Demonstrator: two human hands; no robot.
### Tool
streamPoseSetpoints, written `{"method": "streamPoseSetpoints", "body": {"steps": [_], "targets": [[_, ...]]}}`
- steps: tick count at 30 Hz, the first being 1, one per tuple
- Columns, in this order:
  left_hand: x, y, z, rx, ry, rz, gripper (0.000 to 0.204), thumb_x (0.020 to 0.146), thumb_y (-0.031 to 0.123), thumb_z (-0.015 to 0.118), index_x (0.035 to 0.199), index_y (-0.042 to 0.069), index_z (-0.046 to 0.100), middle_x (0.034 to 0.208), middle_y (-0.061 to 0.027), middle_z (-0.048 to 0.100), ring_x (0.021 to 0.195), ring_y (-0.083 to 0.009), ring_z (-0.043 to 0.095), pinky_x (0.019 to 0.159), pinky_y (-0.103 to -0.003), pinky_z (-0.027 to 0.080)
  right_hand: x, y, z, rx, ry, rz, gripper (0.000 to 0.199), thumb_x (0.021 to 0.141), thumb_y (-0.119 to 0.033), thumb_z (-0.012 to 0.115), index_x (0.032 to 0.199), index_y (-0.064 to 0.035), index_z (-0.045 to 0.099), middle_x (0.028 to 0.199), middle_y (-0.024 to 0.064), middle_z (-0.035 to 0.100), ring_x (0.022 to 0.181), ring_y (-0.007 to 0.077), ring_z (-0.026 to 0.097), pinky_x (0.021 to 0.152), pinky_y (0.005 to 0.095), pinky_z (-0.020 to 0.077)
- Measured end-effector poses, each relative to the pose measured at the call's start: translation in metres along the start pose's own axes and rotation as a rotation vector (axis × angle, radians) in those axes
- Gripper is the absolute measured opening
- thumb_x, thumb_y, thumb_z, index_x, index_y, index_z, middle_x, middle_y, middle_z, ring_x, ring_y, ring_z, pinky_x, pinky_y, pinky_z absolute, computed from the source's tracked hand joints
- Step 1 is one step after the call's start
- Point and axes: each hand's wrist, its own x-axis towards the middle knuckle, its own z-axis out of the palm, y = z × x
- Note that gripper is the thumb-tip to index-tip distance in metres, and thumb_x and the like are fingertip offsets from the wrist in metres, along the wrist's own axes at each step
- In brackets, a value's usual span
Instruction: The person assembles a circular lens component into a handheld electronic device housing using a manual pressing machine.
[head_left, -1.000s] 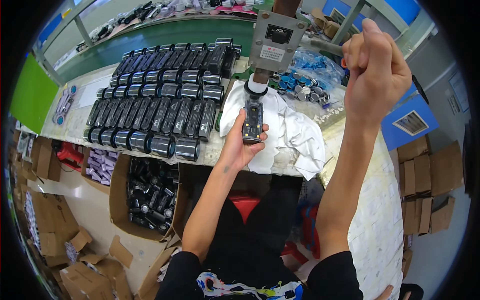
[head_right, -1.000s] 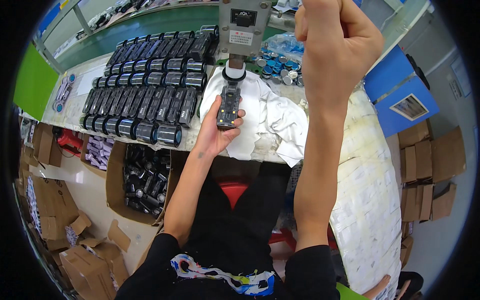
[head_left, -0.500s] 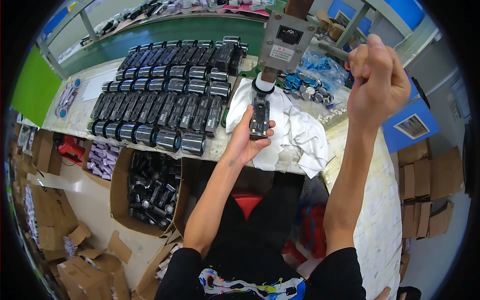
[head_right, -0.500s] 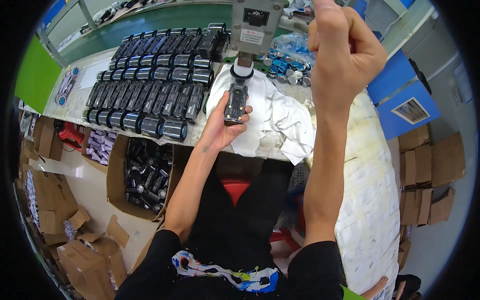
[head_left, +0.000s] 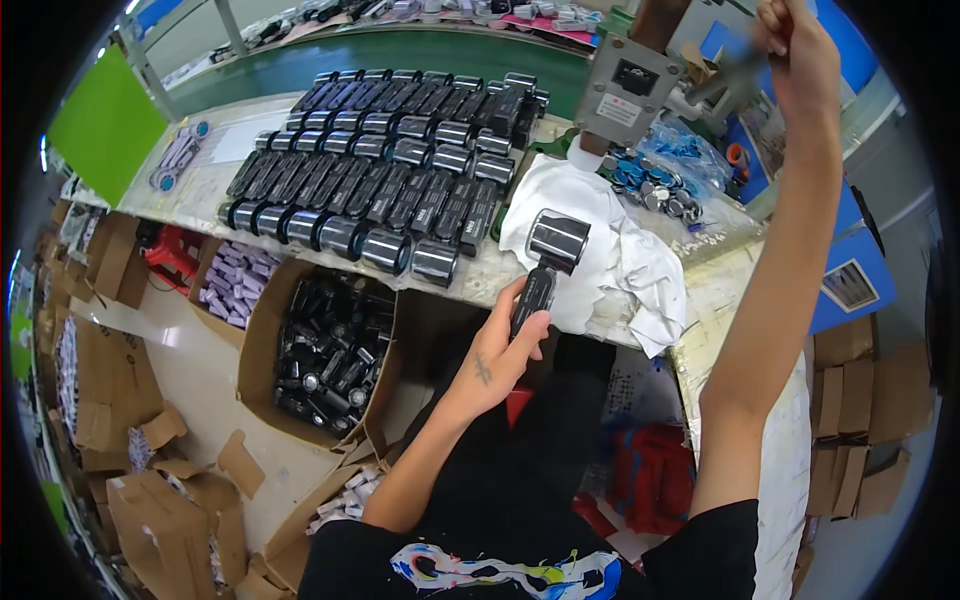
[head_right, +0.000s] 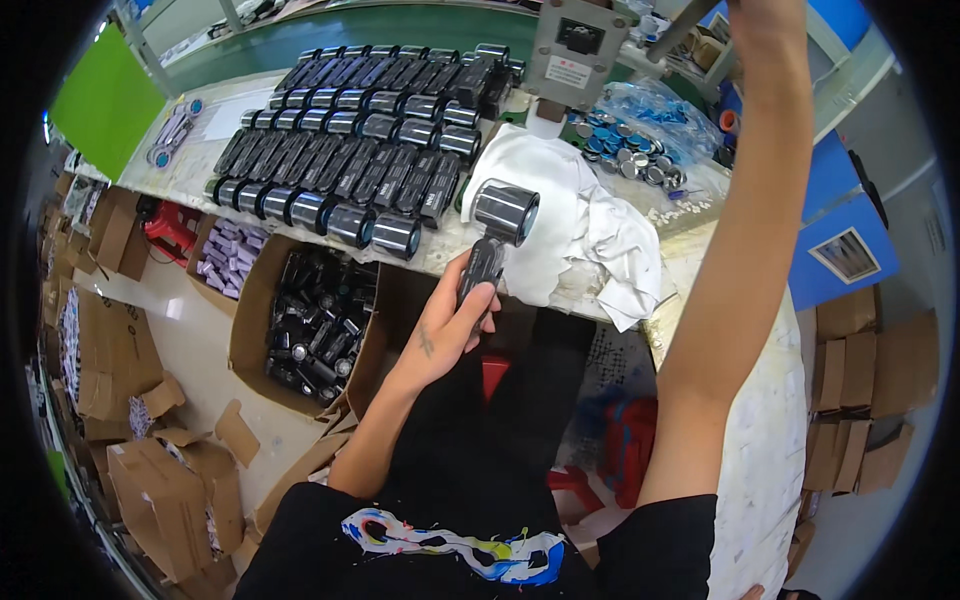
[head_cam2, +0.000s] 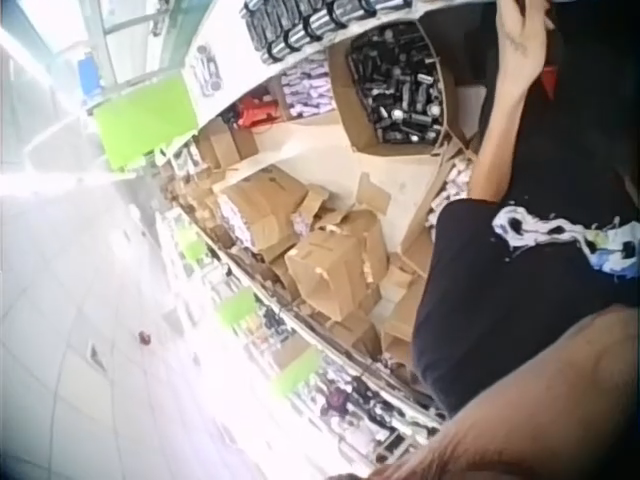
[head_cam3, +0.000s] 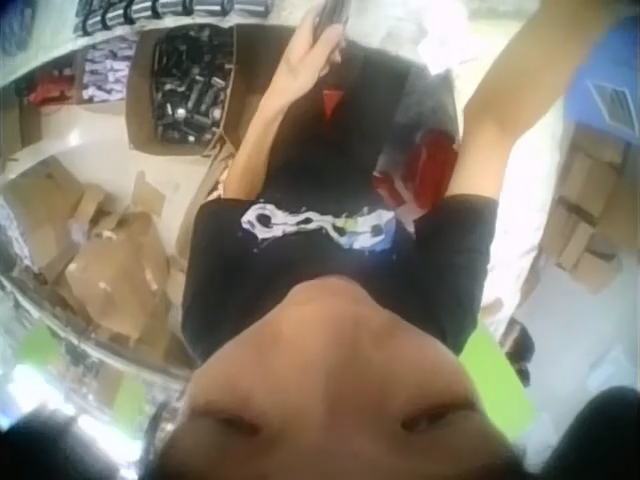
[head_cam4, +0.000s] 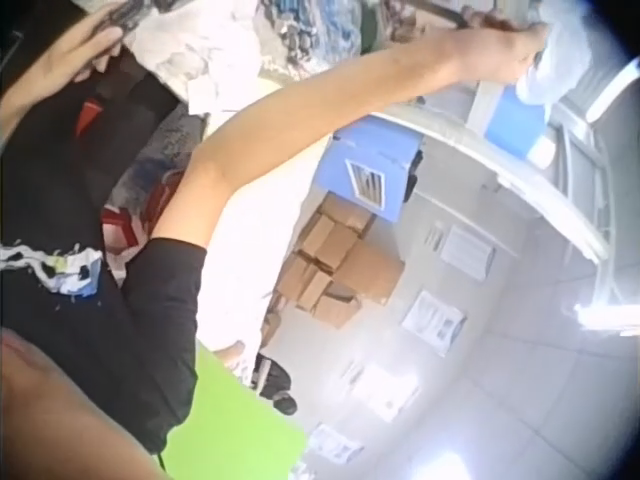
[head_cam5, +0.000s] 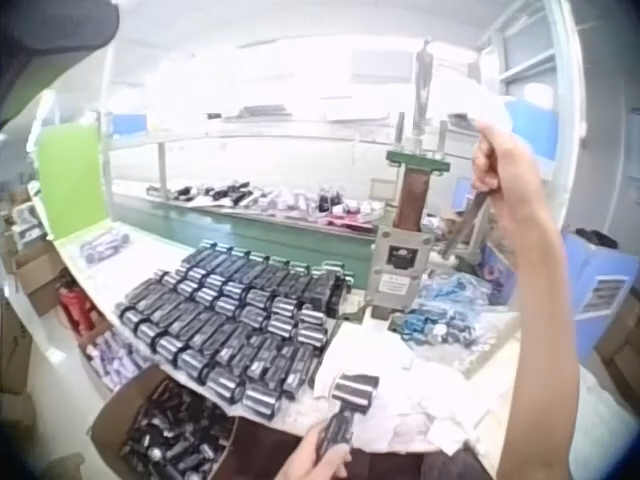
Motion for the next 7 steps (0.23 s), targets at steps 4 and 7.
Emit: {"method": "streamPoseSetpoints", "body": {"steps": [4,7], "targets": [[-0.037,0.009,-0.025,-0.087,0.082,0.002,0.051,0.095,0.029,0.051,0.135,0.002,0.034,0.086,-0.0042,0.054,0.069,-0.0071,0.051,0.056,-0.021,0.040,0.029,0.023,-0.031,0.075,-0.175,0.072,0.023,0.096,-0.021,0.051,0.081,-0.0028,0.052,0.066,0.0007,0.042,0.055,0.0083,0.037,0.062,0.0238,0.0352],[-0.058,0.000,-0.059,-0.197,0.004,-0.054,0.041,0.095,0.027,0.052,0.128,0.006,0.042,0.079,-0.0023,0.058,0.057,-0.0061,0.054,0.045,-0.017,0.035,0.086,0.050,-0.117,0.047,-0.359,0.096,0.028,0.099,-0.025,0.044,0.107,0.0005,0.054,0.077,0.0031,0.047,0.063,0.0085,0.042,0.072,0.0252,0.0400]]}}
